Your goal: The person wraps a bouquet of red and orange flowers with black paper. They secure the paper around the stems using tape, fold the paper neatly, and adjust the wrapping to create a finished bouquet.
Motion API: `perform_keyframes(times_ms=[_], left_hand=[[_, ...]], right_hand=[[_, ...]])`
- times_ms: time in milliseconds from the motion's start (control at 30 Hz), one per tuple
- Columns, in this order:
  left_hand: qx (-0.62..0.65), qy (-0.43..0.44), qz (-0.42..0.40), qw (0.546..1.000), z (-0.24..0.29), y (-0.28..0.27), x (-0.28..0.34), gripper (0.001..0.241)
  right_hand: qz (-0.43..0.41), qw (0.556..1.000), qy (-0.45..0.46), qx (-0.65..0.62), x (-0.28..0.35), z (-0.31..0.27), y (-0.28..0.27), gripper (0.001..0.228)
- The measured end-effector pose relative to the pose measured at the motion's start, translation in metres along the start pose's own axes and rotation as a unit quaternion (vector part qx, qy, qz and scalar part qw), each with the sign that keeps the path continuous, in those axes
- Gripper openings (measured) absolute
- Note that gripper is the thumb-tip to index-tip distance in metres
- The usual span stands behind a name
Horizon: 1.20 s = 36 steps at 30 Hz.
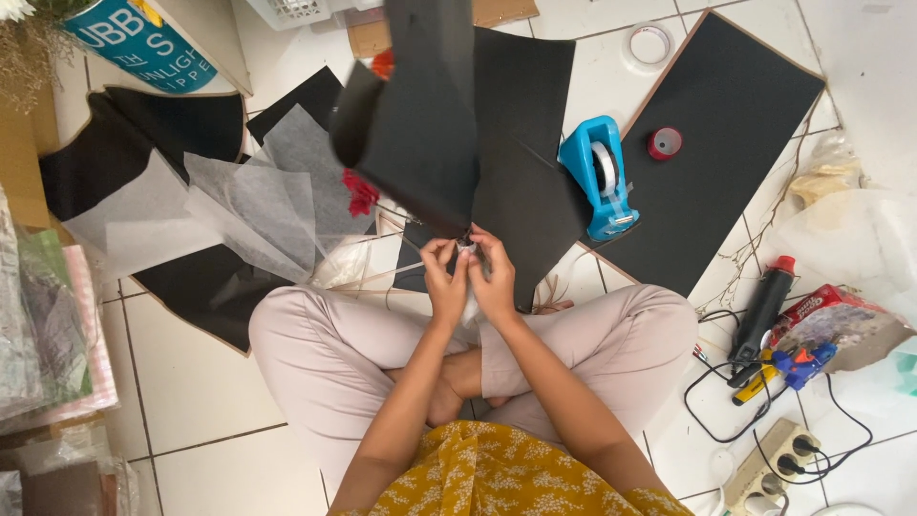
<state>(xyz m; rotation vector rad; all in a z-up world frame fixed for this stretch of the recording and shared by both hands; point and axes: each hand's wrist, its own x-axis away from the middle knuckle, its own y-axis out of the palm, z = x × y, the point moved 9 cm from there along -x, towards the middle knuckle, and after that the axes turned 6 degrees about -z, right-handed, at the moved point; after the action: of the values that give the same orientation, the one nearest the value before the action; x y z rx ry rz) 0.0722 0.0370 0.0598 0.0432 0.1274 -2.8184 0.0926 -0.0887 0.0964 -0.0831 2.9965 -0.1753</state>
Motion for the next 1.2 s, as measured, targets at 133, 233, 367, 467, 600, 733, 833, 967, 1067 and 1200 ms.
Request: perform_keyframes(times_ms=[133,233,367,467,600,733,833,967,1067,1200], left_hand=[[-0.017,-0.001,-0.003,1.0,0.013,0.001,0.002,0.031],[-0.028,0.033,0.016,0.999,0.019,-0.001,0.001,0.014],[-0.028,0.089,0.029,0.995,0.038,-0.008,0.002,0.015],[-0.033,0.111,0.04,0.992,0.057,-0.011,0.002,0.02],[-0.044,0.125,0.061,0.989,0.034,-0.016,-0.002,0.026],[-0.084,0.111,0.053,0.989,0.028,-0.016,-0.006,0.026],[-0.102,0.075,0.045,0.991,0.012,-0.02,-0.01,0.031],[-0.082,0.002,0.007,0.997,-0.011,-0.018,-0.011,0.022],[-0.079,-0.031,0.036,0.996,-0.028,-0.018,-0.009,0.023],[-0.112,-0.054,0.063,0.99,-0.06,-0.02,-0.004,0.026]], right_hand=[[-0.005,0.999,0.021,-0.045,0.001,0.03,-0.003,0.03],[-0.005,0.993,0.047,-0.106,0.0,0.053,-0.001,0.027],[0.013,0.978,0.074,-0.196,-0.001,0.079,0.007,0.045],[0.019,0.968,0.099,-0.228,-0.004,0.08,0.008,0.039],[0.021,0.947,0.125,-0.296,-0.007,0.105,0.013,0.028],[0.005,0.936,0.131,-0.328,-0.004,0.167,0.018,0.029],[0.005,0.926,0.154,-0.344,-0.005,0.165,0.021,0.03],[-0.006,0.925,0.179,-0.335,-0.007,0.159,0.034,0.03],[0.025,0.947,0.198,-0.251,-0.003,0.14,0.032,0.027],[0.05,0.96,0.243,-0.132,0.007,0.155,0.028,0.03]])
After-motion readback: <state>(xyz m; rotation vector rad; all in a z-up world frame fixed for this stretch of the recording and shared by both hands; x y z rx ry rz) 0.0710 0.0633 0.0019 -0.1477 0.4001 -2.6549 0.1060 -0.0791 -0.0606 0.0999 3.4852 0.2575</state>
